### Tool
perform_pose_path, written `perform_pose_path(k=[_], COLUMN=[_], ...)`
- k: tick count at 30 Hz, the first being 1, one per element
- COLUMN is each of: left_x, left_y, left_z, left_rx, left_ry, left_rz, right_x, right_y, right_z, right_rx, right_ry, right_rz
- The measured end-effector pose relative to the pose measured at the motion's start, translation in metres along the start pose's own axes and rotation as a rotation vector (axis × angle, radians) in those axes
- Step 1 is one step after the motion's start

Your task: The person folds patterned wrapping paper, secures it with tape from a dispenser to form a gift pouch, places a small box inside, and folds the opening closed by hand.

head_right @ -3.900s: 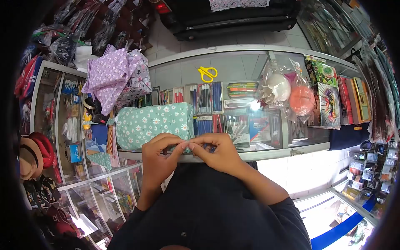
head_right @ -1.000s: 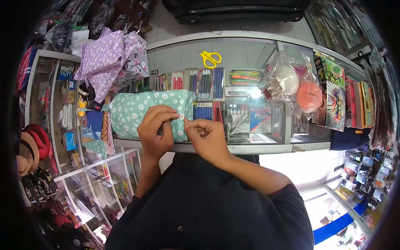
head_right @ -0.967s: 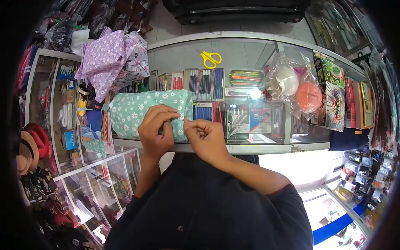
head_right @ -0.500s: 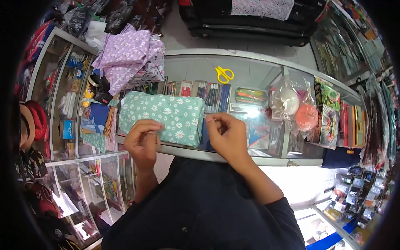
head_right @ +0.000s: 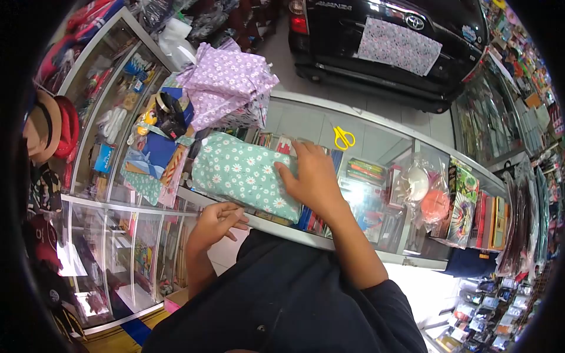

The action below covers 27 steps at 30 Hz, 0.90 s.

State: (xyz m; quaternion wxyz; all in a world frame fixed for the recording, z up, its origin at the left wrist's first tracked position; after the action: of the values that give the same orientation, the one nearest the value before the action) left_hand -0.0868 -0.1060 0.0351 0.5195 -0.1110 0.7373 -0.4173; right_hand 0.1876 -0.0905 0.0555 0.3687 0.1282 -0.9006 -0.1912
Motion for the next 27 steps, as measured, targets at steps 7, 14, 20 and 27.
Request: perform_pose_path(k=[7,14,20,27], left_x=[0.002,0.002,0.002,0.010], left_y=[0.001,-0.018,-0.009,0.009], left_z=[0.025,0.058,0.074,0.046], left_rx=[-0.182,-0.246,-0.290,-0.508], left_ry=[-0.072,-0.044,-0.262,0.667], left_rz=[0.164,0.497,0.689,0.915], right_x=[-0.008,-0.001,0.006,0.007], right_y=[-0.019,-0.052,-0.066,-0.073], right_z=[-0.009,-0.029,-0.037,-0.050], right_rx=[0.125,0.093,-0.004,-0.021], right_ry=[0.104,0.412,0.485,0.435], right_rz=[0.041,0.084,-0.048,0.032])
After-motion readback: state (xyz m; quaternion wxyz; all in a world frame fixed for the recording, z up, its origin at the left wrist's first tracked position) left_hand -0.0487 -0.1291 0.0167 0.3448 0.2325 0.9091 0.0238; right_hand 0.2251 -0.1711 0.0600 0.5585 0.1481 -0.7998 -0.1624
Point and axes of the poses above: each hand's wrist, its own y-axis towards the middle knuckle, its own z-axis out of the palm, x = y × z, the point moved 1 cm from there along y, towards the middle knuckle, and after that the axes turned 14 degrees about -z, right-handed, at the moved point
